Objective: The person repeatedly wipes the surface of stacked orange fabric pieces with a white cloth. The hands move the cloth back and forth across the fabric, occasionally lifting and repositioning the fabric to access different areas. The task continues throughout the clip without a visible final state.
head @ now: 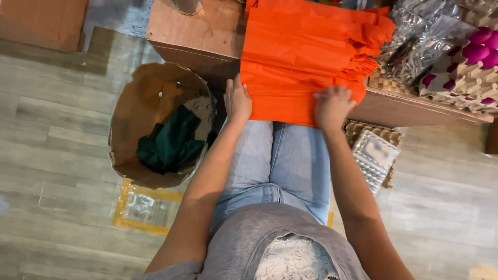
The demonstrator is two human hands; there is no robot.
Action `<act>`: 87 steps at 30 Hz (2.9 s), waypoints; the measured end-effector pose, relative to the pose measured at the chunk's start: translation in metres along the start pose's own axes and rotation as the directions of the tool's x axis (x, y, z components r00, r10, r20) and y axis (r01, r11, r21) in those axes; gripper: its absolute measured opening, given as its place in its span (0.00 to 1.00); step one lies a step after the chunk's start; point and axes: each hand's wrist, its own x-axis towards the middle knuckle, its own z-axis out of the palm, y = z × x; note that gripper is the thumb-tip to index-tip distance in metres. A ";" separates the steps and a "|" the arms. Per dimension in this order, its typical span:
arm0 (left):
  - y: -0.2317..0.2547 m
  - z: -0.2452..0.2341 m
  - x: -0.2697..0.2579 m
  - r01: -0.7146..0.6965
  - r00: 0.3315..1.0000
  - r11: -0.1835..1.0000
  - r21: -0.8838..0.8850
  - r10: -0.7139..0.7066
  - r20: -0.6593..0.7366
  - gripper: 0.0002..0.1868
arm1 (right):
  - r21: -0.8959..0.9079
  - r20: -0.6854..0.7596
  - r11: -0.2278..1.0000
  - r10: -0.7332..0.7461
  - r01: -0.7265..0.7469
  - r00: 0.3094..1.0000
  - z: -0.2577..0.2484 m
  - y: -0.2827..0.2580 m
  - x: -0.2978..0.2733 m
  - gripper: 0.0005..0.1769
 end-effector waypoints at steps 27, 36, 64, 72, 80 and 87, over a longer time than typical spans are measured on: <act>0.051 -0.005 0.051 0.175 0.916 0.886 -0.429 0.013 0.401 0.46 | -0.009 -0.332 0.905 -0.403 0.425 0.853 0.057 -0.090 0.125 0.14; 0.063 -0.009 0.050 0.190 0.873 0.940 -0.284 -0.029 0.488 0.51 | -0.288 -0.148 0.945 -0.201 0.152 0.968 0.078 0.056 0.113 0.18; 0.025 -0.014 -0.020 0.015 0.986 0.810 -0.586 0.086 0.144 0.32 | 0.192 -0.169 0.871 -0.424 0.452 0.890 -0.003 -0.161 -0.016 0.22; 0.025 -0.017 -0.024 0.049 0.975 0.797 -0.601 0.094 0.204 0.34 | 0.075 -0.075 0.986 -0.143 0.148 0.987 -0.005 0.000 -0.025 0.15; 0.005 -0.037 -0.010 -0.198 0.911 0.846 -0.495 0.345 0.225 0.21 | 0.503 0.271 0.839 0.074 -0.207 0.960 -0.018 0.060 -0.090 0.15; -0.014 -0.083 -0.023 -0.387 0.794 0.872 -0.299 0.480 0.372 0.27 | 0.840 0.427 0.102 0.480 -0.532 0.766 0.050 0.161 -0.137 0.11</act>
